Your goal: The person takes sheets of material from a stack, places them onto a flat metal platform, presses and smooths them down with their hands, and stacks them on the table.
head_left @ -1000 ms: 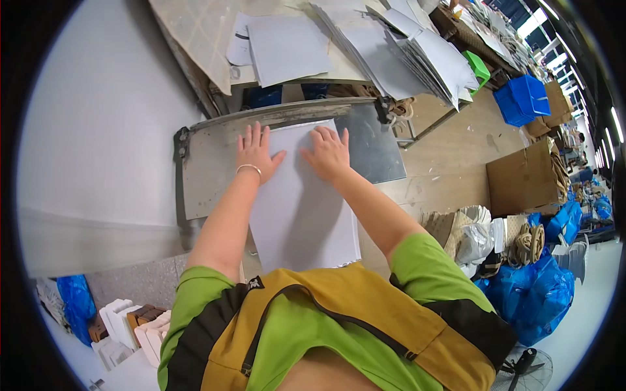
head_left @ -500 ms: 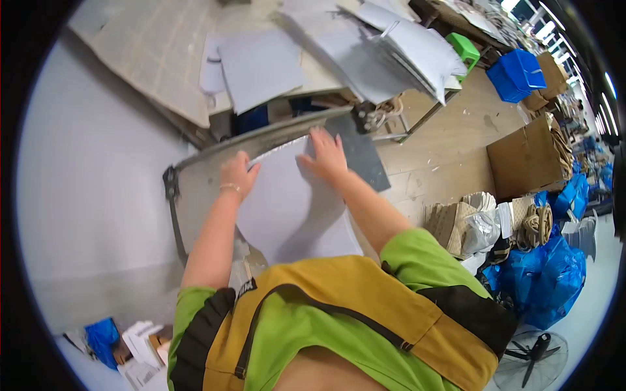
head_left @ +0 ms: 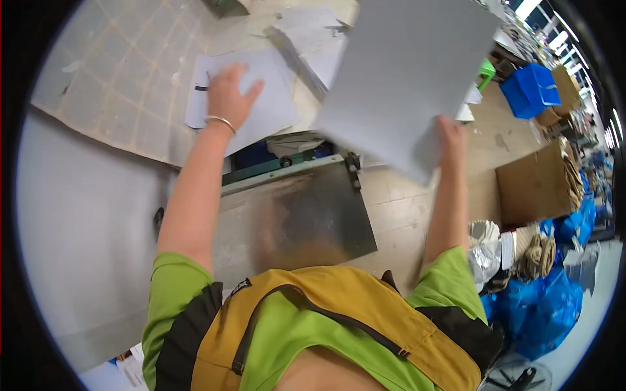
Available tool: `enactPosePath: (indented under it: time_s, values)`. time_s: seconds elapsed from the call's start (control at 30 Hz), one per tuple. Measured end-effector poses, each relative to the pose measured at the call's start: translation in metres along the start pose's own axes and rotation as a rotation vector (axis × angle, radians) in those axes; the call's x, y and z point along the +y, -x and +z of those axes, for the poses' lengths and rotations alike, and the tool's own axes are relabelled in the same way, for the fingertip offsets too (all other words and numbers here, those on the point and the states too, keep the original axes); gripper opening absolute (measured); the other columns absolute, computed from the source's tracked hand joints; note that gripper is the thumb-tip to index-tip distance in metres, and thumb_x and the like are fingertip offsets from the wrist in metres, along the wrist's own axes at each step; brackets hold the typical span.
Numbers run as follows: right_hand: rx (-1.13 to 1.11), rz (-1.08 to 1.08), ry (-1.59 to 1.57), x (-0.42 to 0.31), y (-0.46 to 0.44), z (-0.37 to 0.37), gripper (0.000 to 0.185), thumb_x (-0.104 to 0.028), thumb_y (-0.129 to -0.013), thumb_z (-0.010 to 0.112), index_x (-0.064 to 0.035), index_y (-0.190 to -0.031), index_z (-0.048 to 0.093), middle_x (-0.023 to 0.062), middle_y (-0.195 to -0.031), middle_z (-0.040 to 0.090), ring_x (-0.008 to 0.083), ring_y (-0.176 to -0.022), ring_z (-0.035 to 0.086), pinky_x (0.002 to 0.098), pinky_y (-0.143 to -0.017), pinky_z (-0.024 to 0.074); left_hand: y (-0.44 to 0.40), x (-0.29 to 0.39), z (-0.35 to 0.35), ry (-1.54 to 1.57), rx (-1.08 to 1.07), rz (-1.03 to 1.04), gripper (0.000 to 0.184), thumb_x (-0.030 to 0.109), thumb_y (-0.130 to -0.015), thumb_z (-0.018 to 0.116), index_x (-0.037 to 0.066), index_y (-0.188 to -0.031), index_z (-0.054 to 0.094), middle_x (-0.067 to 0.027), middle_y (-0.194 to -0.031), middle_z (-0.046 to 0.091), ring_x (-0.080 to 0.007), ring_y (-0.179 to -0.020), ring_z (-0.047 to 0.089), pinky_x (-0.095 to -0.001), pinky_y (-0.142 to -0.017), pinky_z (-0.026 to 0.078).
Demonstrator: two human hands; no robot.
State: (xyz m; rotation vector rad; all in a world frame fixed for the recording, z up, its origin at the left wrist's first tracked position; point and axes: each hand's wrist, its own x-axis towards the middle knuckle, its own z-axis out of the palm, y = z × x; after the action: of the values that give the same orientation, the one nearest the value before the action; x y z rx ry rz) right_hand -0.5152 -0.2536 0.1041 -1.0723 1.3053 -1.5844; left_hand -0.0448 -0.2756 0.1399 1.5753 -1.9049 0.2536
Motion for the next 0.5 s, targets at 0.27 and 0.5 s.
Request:
enactPosePath:
  time_s: [0.27, 0.5]
  values:
    - [0.471, -0.368, 1.157, 0.003, -0.180, -0.061, 0.037, -0.020, -0.085, 0.065, -0.0025, -0.117, 0.061, 0.0135, -0.099, 0.067, 0.0217, -0.091, 0.065, 0.0321, -0.078, 0.0488, 0.098, -0.074, 0.110, -0.364, -0.864, -0.211, 0.059, 0.048, -0.087, 0.058, 0.015, -0.135, 0.049, -0.0143, -0.146, 0.037, -0.0294, -0.136, 0.033, -0.0412, -0.107, 0.035]
    - [-0.177, -0.752, 0.618, 0.033, -0.067, 0.155, 0.028, 0.000, -0.079, 0.067, -0.0072, -0.106, 0.067, 0.0067, -0.094, 0.069, 0.0188, -0.085, 0.066, 0.0298, -0.076, 0.0517, 0.047, -0.151, 0.090, 0.172, -1.111, -0.617, 0.045, 0.045, -0.089, 0.056, 0.009, -0.114, 0.065, -0.0164, -0.129, 0.053, -0.0301, -0.122, 0.047, -0.0344, -0.102, 0.038]
